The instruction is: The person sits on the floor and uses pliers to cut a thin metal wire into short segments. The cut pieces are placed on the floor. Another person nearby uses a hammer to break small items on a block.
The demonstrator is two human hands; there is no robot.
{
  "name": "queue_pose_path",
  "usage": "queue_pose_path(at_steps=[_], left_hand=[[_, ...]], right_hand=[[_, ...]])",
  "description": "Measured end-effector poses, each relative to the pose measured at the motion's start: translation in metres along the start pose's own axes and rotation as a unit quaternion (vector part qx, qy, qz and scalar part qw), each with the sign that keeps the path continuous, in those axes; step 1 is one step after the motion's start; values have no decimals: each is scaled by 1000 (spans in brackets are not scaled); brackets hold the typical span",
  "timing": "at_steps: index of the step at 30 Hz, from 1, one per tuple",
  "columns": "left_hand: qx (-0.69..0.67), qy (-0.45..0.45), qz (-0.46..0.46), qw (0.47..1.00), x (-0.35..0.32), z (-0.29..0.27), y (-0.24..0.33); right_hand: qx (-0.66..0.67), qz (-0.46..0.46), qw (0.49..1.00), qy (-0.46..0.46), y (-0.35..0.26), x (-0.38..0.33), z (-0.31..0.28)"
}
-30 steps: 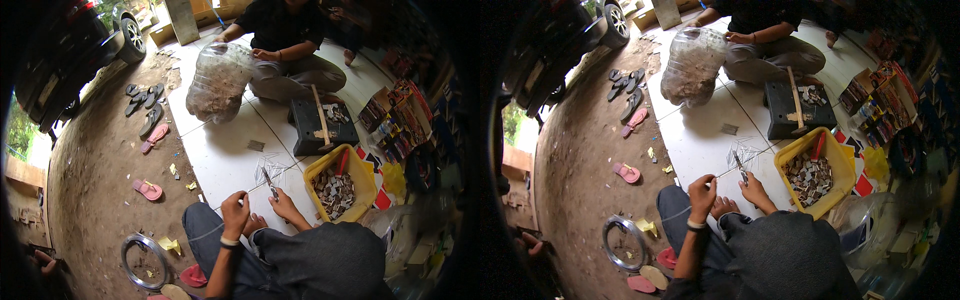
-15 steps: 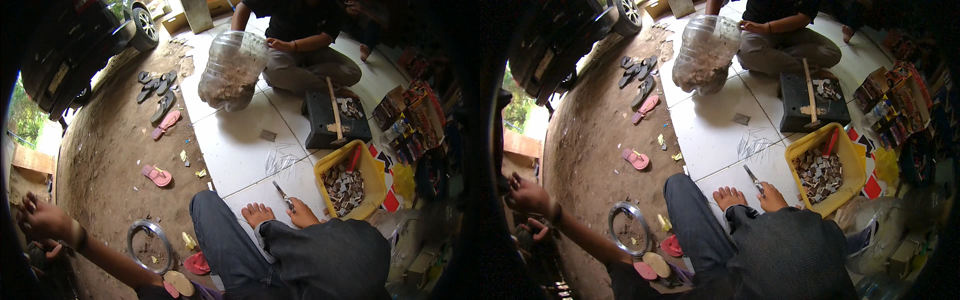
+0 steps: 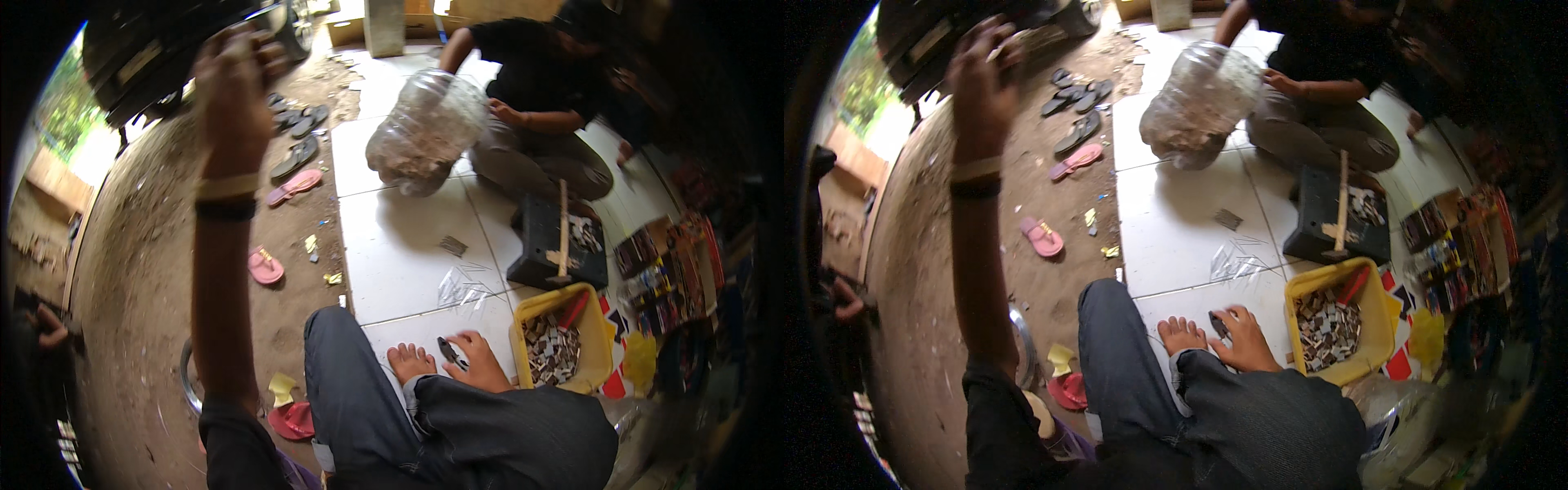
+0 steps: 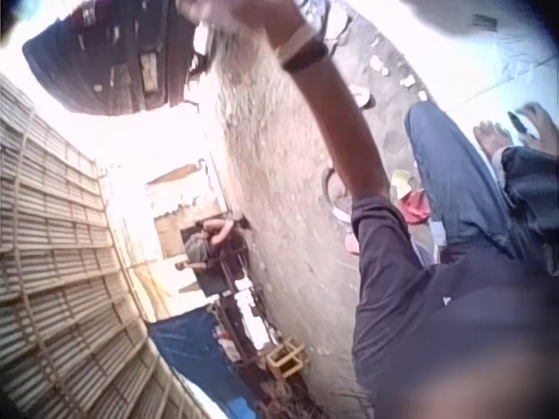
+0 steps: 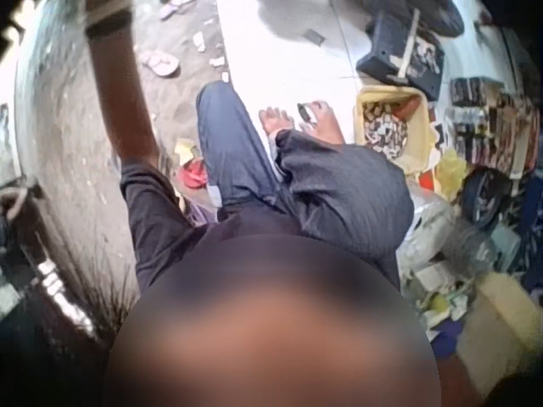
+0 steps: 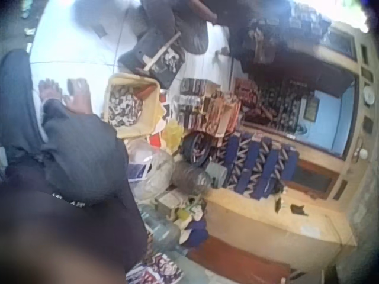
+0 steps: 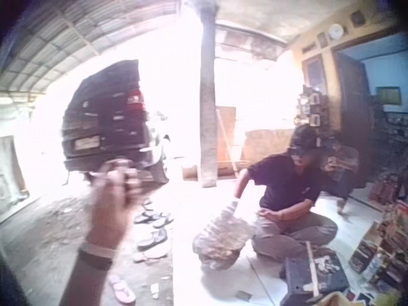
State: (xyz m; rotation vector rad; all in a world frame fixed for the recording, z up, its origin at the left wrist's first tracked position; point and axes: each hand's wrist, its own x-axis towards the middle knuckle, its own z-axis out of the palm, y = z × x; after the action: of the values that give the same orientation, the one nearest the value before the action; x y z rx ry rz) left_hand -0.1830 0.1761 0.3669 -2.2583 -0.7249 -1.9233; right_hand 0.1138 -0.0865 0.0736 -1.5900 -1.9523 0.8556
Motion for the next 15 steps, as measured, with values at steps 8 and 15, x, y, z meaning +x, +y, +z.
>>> queue_pose_path(at_steps=[8, 15], left_hand=[[-418, 47, -348, 838, 19, 89, 31], [-412, 56, -382, 825, 9, 71, 3]], right_hand=[[326, -467, 666, -482, -205, 101, -86], [-363, -418, 747, -367, -201, 88, -23]])
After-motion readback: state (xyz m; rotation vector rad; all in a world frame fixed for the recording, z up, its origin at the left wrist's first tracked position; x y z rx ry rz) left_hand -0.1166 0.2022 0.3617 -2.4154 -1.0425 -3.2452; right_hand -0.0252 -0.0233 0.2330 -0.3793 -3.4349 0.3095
